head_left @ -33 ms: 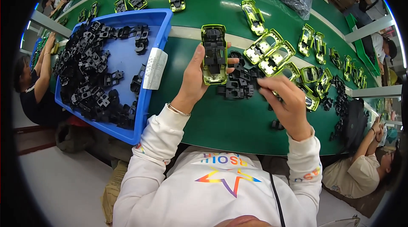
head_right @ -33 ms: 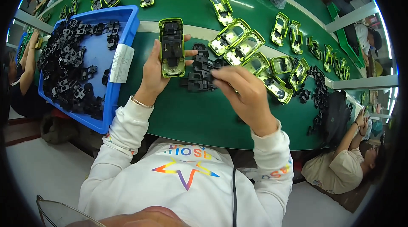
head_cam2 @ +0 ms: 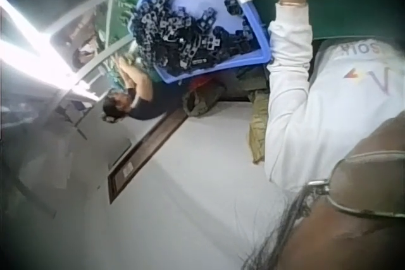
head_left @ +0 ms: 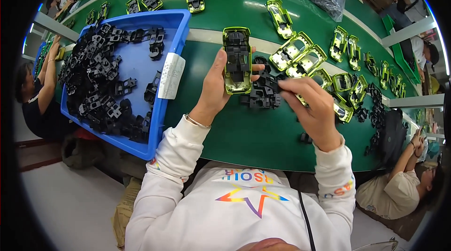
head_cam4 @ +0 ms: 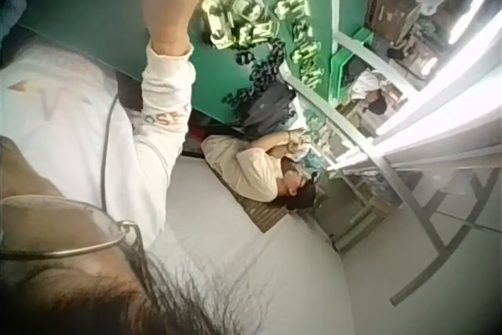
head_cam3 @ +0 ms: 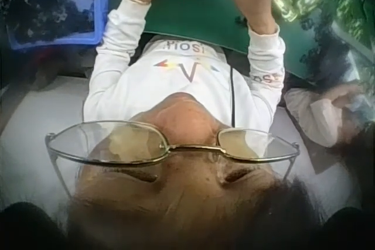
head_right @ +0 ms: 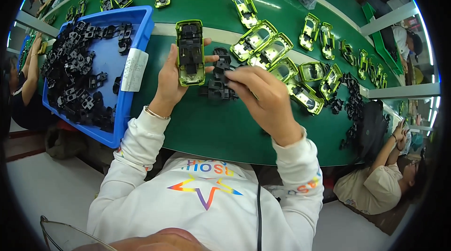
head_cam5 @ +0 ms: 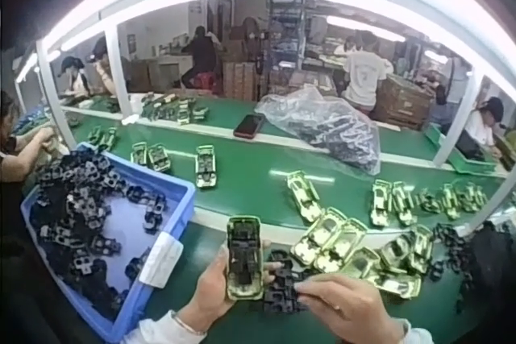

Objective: The person assembles toy cars by picking up car bodies and interior components, fitting the interior components into the car bodies by hand, and placing the assembled cars on the work surface.

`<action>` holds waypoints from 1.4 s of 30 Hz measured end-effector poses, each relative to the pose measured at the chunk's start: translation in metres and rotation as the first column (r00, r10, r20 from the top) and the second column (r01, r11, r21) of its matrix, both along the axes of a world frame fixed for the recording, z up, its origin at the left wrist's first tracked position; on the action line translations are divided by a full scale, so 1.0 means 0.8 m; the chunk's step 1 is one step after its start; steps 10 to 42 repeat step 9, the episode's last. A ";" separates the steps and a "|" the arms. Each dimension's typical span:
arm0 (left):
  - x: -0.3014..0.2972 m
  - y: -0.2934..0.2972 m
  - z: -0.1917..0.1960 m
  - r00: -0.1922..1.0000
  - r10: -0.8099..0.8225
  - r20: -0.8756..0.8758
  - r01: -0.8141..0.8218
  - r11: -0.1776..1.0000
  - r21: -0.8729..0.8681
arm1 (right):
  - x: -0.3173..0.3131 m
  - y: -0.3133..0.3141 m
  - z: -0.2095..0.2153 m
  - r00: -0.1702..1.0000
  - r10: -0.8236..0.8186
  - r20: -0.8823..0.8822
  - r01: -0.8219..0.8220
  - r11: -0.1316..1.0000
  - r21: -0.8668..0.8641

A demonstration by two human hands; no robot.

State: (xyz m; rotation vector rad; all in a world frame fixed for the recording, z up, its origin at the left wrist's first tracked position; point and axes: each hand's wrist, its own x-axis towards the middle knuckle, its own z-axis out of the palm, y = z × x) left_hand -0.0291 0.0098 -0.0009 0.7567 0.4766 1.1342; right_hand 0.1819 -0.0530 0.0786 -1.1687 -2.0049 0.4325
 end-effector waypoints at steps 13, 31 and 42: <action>-0.001 -0.005 -0.014 0.997 0.056 -0.054 -0.053 0.997 0.055 | -0.063 0.080 -0.026 0.994 0.111 0.013 -0.112 0.987 0.114; -0.001 -0.005 -0.014 0.997 0.056 -0.054 -0.053 0.997 0.055 | -0.063 0.080 -0.026 0.994 0.111 0.013 -0.112 0.987 0.114; -0.001 -0.005 -0.014 0.997 0.056 -0.054 -0.053 0.997 0.055 | -0.063 0.080 -0.026 0.994 0.111 0.013 -0.112 0.987 0.114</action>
